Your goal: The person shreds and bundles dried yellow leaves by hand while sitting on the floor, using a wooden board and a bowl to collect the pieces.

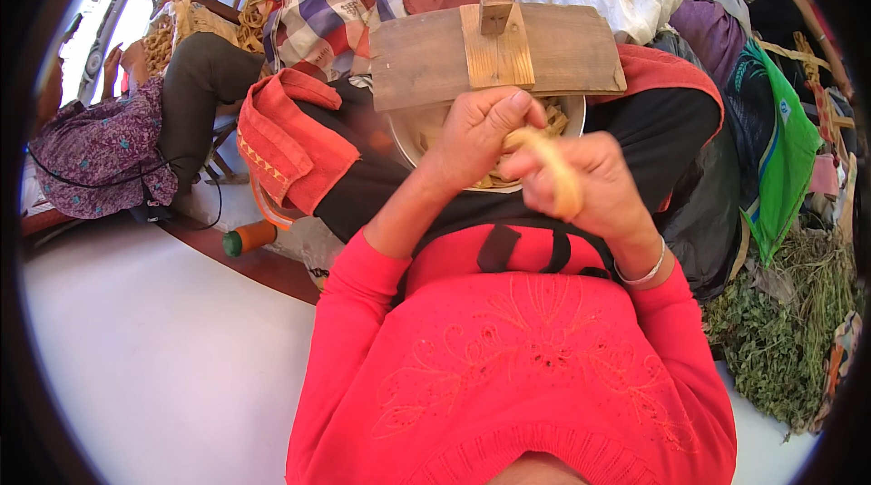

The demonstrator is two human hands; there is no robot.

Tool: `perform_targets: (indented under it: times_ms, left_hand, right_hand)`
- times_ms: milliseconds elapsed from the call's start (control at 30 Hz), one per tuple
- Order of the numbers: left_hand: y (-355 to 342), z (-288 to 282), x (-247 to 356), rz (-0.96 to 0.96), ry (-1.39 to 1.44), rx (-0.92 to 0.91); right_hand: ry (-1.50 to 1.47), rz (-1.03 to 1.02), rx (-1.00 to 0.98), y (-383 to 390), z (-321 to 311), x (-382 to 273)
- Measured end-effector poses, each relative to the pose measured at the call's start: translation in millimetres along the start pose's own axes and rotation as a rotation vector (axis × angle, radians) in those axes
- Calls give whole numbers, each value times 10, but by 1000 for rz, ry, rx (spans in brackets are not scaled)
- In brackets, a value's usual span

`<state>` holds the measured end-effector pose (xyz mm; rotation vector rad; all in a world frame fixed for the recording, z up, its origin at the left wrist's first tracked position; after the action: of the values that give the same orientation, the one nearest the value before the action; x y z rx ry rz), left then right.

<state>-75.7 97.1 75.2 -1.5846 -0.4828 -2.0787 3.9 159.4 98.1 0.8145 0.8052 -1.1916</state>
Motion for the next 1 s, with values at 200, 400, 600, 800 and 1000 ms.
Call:
perform_targets:
  times_ms: [200,400,600,800,1000]
  left_hand:
    - [-79,203,-76,-81,125,-4]
    - [-97,59,-648,-248,359,121]
    - [-29,-239,-672,-14,-566,143]
    - [119,-9,-283,324,-1323,270]
    - [133,-2,-278,475,-1165,273]
  right_hand:
    - [706,-553,525,-257,-600,-201]
    - [1451,-646,662,-252,-564,-167]
    - [1575,-479,522,-304,-705,36]
    - [309,140,322,-383,-1093,1030]
    - [-326,207,244,-325,-880,1203]
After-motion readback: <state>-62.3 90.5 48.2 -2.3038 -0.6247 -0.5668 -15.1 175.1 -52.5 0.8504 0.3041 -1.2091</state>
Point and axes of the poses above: each hand's wrist, its own y-axis away from the middle knuckle, its own z-axis out of the palm, x = y × z, the point moved 8 cm from there along -y, towards the middle knuckle, and after that the axes turned 3 degrees about -x, right-handed, at the moved point
